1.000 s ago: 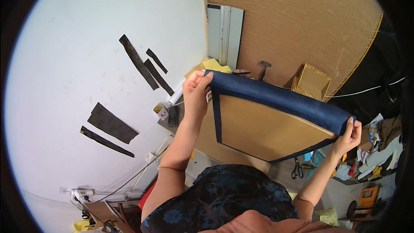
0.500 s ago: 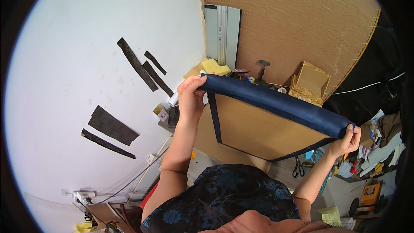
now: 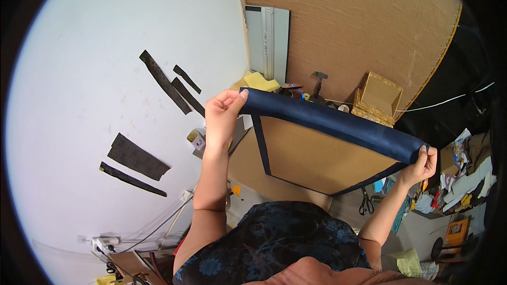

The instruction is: The person wraps a dark blue fabric strip around the edge of a rectangular board, folds and presses the edges, uses an iron to press the seam, and trims excess fabric with scissors. The person repeats folding and trimming along the edges to finish the border.

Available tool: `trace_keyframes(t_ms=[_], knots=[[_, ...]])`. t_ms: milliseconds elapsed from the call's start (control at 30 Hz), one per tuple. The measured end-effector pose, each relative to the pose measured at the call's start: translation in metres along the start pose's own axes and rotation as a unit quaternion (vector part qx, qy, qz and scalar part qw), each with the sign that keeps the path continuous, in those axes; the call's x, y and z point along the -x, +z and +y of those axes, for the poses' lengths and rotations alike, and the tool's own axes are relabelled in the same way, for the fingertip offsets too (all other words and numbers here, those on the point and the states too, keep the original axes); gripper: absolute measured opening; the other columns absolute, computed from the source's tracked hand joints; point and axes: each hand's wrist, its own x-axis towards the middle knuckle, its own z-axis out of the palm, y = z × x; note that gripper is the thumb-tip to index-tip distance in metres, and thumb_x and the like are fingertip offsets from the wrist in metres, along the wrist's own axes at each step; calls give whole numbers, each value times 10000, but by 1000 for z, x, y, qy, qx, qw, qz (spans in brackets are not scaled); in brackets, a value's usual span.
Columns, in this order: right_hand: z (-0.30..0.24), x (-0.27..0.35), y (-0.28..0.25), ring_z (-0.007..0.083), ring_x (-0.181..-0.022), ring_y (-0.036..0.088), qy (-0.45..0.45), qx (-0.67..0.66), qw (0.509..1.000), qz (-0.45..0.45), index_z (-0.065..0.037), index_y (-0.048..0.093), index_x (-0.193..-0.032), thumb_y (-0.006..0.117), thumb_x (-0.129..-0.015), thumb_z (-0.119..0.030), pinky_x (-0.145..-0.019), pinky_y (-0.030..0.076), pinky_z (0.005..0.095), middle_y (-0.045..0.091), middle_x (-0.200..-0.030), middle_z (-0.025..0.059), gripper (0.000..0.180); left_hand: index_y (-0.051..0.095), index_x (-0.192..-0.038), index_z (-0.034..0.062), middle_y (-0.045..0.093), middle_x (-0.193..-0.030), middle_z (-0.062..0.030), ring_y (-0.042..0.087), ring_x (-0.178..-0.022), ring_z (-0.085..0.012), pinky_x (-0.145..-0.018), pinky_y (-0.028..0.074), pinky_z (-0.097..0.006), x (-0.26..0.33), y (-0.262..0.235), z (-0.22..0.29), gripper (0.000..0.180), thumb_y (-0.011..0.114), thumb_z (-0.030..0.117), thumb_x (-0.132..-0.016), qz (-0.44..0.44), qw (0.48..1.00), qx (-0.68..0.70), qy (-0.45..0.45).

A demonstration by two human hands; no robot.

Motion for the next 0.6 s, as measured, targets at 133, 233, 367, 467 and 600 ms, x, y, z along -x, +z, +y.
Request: trace_keyframes(t_ms=[133,233,367,467,600], knots=[[-2,0,0,18,-666,408,-4,19,1000,-21,-49,536,-785,610,-934,-17,-621,303,178,509,-723,-52,169,716,-913,-34,737,-850,-58,647,-747,-65,-710,496,-199,2,5,0,40,707,5,-912,21,1000,-21,-5],[-5,2,-3,28,-688,444,-4,45,998,-45,-35,560,-814,638,-949,-47,-648,350,180,537,-752,-40,157,717,-934,-43,743,-864,-70,663,-763,-67,-712,505,-197,6,8,0,47,719,-25,-890,36,999,-24,5],[-8,10,-5,44,-733,494,-9,125,991,-41,-18,585,-860,679,-946,-67,-706,416,190,577,-812,-18,137,714,-948,-58,747,-876,-84,673,-775,-66,-706,508,-186,10,8,2,66,719,-31,-888,47,996,-74,7],[-11,11,-5,58,-755,517,-31,145,988,-52,-7,586,-880,706,-918,-31,-732,436,195,594,-836,-4,128,707,-957,-64,744,-875,-82,668,-769,-59,-706,505,-177,8,8,4,76,716,-25,-892,38,994,-104,9],[-25,11,-3,89,-698,506,-86,228,969,-42,14,604,-880,749,-883,-31,-669,442,219,604,-789,21,152,695,-979,-62,736,-871,-65,654,-752,-48,-711,502,-176,2,6,3,96,712,-11,-900,15,997,-79,1]])
